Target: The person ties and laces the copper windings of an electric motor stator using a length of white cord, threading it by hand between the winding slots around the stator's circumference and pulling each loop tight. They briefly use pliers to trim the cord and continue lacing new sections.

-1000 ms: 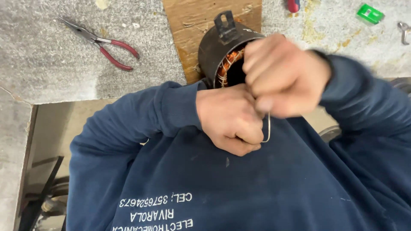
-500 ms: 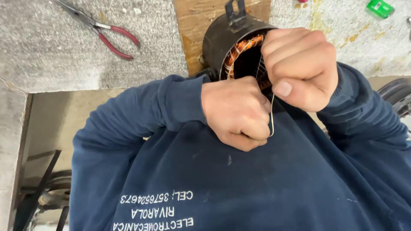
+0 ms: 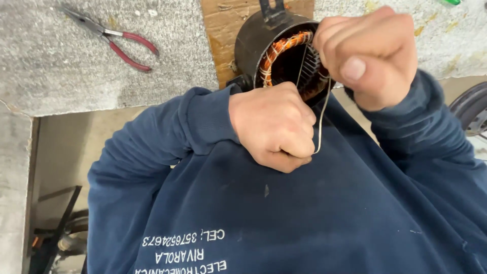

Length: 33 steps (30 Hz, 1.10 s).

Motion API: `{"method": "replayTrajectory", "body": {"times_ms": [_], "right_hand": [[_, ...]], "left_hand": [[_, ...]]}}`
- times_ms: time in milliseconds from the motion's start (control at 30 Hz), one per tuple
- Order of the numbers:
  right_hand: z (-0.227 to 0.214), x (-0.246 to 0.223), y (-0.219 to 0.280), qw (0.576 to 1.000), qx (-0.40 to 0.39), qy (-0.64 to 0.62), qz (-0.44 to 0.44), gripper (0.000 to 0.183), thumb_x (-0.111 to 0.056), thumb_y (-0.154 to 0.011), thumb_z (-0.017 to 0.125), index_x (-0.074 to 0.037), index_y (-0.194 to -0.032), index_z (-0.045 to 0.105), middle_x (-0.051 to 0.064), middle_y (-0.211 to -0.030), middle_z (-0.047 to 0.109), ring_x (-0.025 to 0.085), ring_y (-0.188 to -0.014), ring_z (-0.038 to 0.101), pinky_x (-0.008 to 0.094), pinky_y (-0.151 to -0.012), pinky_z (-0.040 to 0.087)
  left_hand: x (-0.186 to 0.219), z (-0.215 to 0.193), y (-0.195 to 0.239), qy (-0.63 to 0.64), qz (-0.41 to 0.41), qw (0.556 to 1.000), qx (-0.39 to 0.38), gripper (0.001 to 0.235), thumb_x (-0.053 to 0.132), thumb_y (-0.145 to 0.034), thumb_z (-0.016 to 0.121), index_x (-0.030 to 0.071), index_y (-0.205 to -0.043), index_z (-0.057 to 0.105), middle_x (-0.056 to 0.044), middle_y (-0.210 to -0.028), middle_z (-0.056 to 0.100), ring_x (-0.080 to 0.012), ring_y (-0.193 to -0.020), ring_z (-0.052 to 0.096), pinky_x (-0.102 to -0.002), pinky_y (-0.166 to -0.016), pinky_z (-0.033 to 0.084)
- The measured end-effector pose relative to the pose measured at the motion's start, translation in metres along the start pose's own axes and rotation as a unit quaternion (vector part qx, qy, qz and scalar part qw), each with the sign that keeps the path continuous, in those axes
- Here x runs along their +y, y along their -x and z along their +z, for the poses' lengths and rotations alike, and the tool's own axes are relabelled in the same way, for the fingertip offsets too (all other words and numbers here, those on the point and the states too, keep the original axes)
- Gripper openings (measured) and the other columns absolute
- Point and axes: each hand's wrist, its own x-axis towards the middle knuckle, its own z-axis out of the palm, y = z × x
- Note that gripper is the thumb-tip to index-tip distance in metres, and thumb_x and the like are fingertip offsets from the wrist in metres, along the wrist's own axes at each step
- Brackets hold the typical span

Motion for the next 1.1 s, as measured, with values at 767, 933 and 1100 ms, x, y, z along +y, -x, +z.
{"method": "replayTrajectory", "body": {"times_ms": [767,933,1100], "right_hand": [[0.016,0.006,0.025,0.984,0.178,-0.026,0.018,0.053,-0.031,-0.098,0.056,-0.002,-0.058,0.038,0.007,-0.055,0.042,0.019,-0.047,0.038,0.036,-0.064,0.039],[0.006,0.004,0.037,0.982,0.155,-0.073,0.075,0.052,-0.029,-0.094,0.058,-0.002,-0.055,0.034,0.006,-0.048,0.037,0.018,-0.042,0.032,0.033,-0.057,0.033],[0.027,0.008,0.034,0.980,0.195,-0.037,0.020,0.048,-0.026,-0.096,0.058,-0.001,-0.060,0.041,0.008,-0.055,0.044,0.019,-0.048,0.038,0.035,-0.061,0.037]], "left_hand": [[-0.004,-0.003,-0.002,0.029,0.015,0.999,-0.018,0.039,0.006,-0.097,0.073,0.010,-0.069,0.045,-0.003,-0.068,0.051,-0.0258,-0.067,0.057,-0.040,-0.056,0.039],[-0.002,-0.004,-0.002,0.022,0.006,1.000,-0.014,0.041,0.006,-0.097,0.073,0.011,-0.069,0.044,-0.003,-0.067,0.049,-0.0265,-0.067,0.056,-0.041,-0.057,0.040],[-0.004,-0.002,-0.001,0.025,0.022,0.999,-0.018,0.039,0.005,-0.097,0.072,0.011,-0.069,0.044,-0.003,-0.068,0.050,-0.0263,-0.067,0.056,-0.040,-0.057,0.040]]}}
